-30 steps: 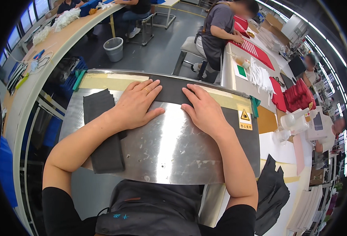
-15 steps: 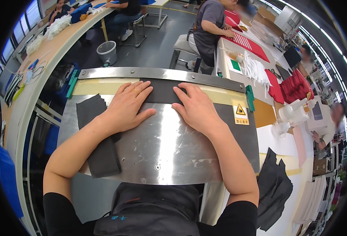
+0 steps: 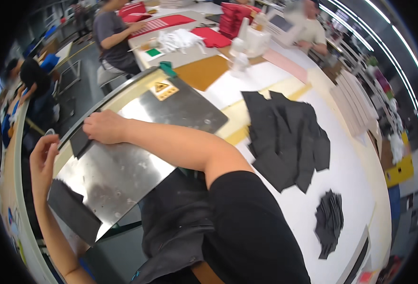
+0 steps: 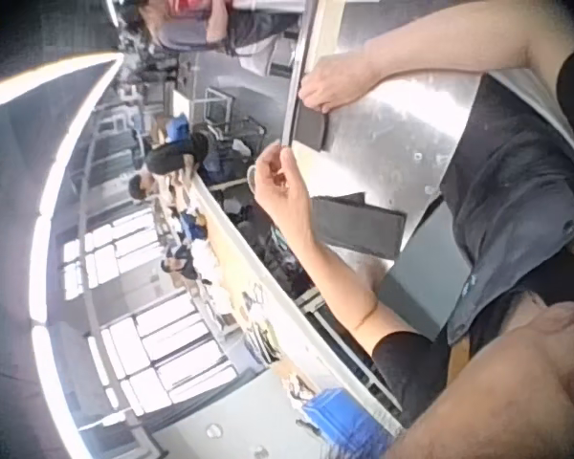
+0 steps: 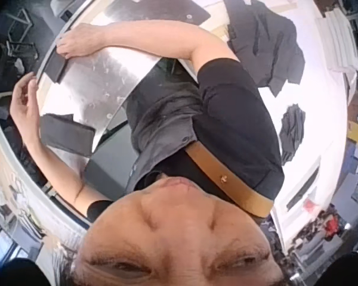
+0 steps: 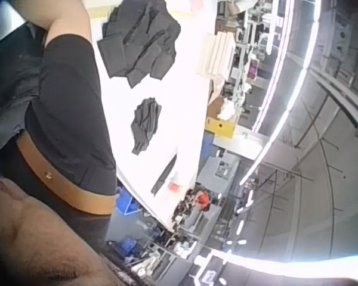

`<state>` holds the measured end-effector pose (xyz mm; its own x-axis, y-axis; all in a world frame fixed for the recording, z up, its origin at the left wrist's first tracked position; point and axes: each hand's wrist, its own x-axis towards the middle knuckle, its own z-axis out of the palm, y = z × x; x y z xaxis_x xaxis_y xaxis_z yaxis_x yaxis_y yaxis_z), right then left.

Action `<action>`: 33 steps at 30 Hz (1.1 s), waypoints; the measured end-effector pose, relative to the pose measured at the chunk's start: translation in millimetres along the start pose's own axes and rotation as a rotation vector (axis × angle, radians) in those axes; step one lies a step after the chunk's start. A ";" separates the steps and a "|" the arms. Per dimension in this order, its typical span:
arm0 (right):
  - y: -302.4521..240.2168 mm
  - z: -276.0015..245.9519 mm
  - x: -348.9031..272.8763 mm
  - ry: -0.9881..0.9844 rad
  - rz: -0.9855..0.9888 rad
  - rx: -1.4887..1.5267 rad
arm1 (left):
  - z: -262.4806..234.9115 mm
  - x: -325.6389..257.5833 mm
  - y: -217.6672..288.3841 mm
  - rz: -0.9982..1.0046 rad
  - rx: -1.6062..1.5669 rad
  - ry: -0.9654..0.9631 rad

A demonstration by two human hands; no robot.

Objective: The person uses a manual hydraulic guillotine cutter to trim rectangular pieces of dark fabric. They repeatedly place fabric pieces on the metal cutting bed, align them against the guide, and press down the lever to slice the material. The cut pieces are stacked on the table to the right.

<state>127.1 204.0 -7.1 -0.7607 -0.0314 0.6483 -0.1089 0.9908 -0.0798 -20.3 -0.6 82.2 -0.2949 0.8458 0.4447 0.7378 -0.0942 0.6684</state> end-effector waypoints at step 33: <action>-167.2 40.3 15.6 -0.164 -0.100 0.477 | -13.2 -161.4 -65.5 -0.499 -0.515 0.598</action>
<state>107.6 32.6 -14.1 -0.8177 -0.1806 0.5465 -0.4368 0.8131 -0.3848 -29.0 -137.9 -25.5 -0.8744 0.4536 0.1722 0.1235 -0.1351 0.9831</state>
